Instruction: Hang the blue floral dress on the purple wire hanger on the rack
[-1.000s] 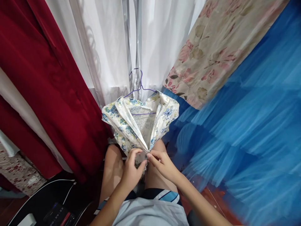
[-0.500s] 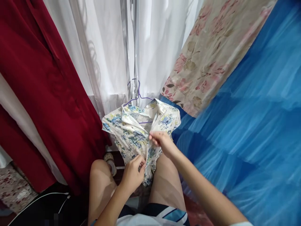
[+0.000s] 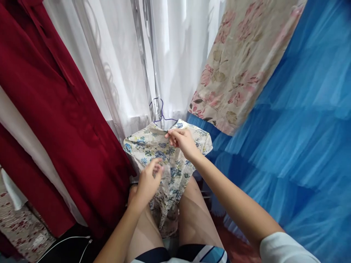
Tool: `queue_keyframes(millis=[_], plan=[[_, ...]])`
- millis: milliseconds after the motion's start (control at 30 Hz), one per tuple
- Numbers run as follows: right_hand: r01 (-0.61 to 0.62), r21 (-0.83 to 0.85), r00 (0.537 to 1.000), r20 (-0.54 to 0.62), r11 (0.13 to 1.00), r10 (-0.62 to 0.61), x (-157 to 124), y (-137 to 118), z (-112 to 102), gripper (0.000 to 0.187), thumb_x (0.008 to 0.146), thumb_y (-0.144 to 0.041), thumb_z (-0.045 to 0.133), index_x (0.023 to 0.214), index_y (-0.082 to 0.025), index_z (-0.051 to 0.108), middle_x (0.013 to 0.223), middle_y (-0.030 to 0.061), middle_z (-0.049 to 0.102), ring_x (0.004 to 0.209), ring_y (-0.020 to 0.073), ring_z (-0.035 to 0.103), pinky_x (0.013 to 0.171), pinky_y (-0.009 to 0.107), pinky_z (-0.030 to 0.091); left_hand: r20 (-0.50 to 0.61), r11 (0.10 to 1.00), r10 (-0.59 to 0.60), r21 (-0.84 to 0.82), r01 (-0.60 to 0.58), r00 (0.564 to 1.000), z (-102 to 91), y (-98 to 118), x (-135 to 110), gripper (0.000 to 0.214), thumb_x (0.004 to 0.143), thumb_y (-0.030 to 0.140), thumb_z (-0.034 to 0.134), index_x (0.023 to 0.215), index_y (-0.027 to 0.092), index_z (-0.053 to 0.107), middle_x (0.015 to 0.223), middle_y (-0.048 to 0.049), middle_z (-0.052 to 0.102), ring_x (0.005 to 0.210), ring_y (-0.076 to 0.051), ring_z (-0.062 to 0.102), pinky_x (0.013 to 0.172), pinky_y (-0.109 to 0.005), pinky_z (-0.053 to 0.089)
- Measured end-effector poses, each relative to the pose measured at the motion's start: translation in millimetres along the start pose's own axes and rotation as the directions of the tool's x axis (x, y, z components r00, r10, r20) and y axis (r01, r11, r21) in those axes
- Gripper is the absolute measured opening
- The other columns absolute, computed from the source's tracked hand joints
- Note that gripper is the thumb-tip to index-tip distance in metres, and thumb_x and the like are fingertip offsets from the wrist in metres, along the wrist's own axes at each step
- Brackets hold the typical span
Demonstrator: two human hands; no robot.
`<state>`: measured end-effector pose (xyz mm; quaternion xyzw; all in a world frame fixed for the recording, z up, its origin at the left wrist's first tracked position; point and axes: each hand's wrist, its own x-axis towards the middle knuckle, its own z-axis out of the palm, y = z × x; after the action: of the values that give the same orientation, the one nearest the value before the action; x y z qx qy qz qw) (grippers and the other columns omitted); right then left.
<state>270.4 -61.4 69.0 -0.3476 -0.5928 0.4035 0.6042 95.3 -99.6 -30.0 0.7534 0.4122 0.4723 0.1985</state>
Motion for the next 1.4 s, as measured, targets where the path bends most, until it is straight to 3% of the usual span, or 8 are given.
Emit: queue_keyframes(millis=[100,367,633,733,933,1067,1233,1400], plan=[[0.05,-0.084,0.998,0.032,0.995,-0.048,-6,-3,1,0.034,0.087,-0.043,0.056,0.072,-0.014,0.067,0.047,-0.0019,0.054,0.041,0.0096,0.042,0.045,0.023,0.031,-0.127,0.982,0.188,0.022,-0.187,0.974,-16.4,25,55,0.04,0.098,0.029,0.046,0.138,0.024,0.049,0.097,-0.0035,0.067,0.08,-0.015,0.062,0.079,-0.027,0.047],[0.152,-0.265,0.987,0.089,0.952,-0.133,3,10,-8,0.037,0.091,-0.046,0.053,0.071,-0.016,0.064,0.047,-0.0034,0.051,0.045,0.0115,0.044,0.049,0.025,0.033,-0.189,0.891,0.44,0.216,-0.4,0.878,-22.2,49,116,0.024,0.098,0.031,0.046,0.086,0.017,0.062,0.083,-0.0041,0.064,0.081,-0.017,0.06,0.076,-0.027,0.043],[0.067,-0.408,0.992,0.123,0.91,-0.018,-10,35,-27,0.036,0.091,-0.038,0.05,0.066,-0.016,0.063,0.047,-0.0029,0.051,0.044,0.0111,0.043,0.048,0.024,0.031,-0.634,0.98,-0.154,-0.194,0.037,0.758,-86.1,-51,140,0.029,0.089,0.041,0.051,0.084,0.015,0.062,0.08,-0.0026,0.063,0.076,-0.014,0.058,0.07,-0.023,0.044],[0.039,-0.391,0.988,0.154,0.92,0.024,-22,38,-37,0.034,0.091,-0.035,0.049,0.067,-0.016,0.064,0.048,-0.0029,0.052,0.044,0.0109,0.044,0.048,0.024,0.032,-0.493,0.873,-0.446,-0.424,0.241,0.747,-84.2,-99,125,0.032,0.087,0.045,0.044,0.088,0.015,0.056,0.073,-0.0016,0.059,0.065,-0.013,0.057,0.065,-0.025,0.046],[-0.114,-0.345,0.993,-0.009,0.932,0.118,-32,69,-75,0.035,0.088,-0.034,0.048,0.06,-0.017,0.059,0.047,-0.0016,0.052,0.045,0.011,0.044,0.049,0.024,0.033,0.014,0.852,-0.42,-0.338,0.4,0.907,-26.4,-121,77,0.028,0.069,0.042,0.065,0.066,0.016,0.058,0.054,0.0009,0.053,0.05,-0.014,0.051,0.057,-0.028,0.044],[-0.236,-0.393,0.971,-0.067,0.889,0.229,-46,105,-102,0.036,0.086,-0.033,0.044,0.056,-0.018,0.055,0.045,-0.0017,0.049,0.042,0.0106,0.041,0.047,0.024,0.032,0.295,0.897,-0.274,-0.264,0.354,0.915,2.8,-104,60,0.027,0.063,0.036,0.075,0.057,0.016,0.059,0.054,0.0004,0.055,0.057,-0.016,0.052,0.062,-0.029,0.044],[-0.292,-0.521,0.918,0.083,0.802,0.388,-73,130,-107,0.03,0.081,-0.028,0.049,0.055,-0.016,0.06,0.046,0.0005,0.056,0.046,0.0125,0.05,0.05,0.023,0.037,0.268,0.921,-0.075,-0.35,0.17,0.961,17.1,-61,63,0.031,0.086,0.045,0.059,0.078,0.015,0.064,0.078,-0.0013,0.061,0.079,-0.016,0.054,0.077,-0.026,0.042],[-0.175,-0.801,0.713,0.297,0.572,0.635,-83,134,-93,0.023,0.075,-0.021,0.056,0.055,-0.016,0.066,0.049,0.002,0.062,0.049,0.0145,0.055,0.055,0.025,0.041,0.222,0.884,0.068,-0.466,0.045,0.973,24.7,-7,60,0.032,0.094,0.044,0.052,0.091,0.015,0.064,0.088,-0.0039,0.062,0.082,-0.017,0.056,0.077,-0.025,0.043]])
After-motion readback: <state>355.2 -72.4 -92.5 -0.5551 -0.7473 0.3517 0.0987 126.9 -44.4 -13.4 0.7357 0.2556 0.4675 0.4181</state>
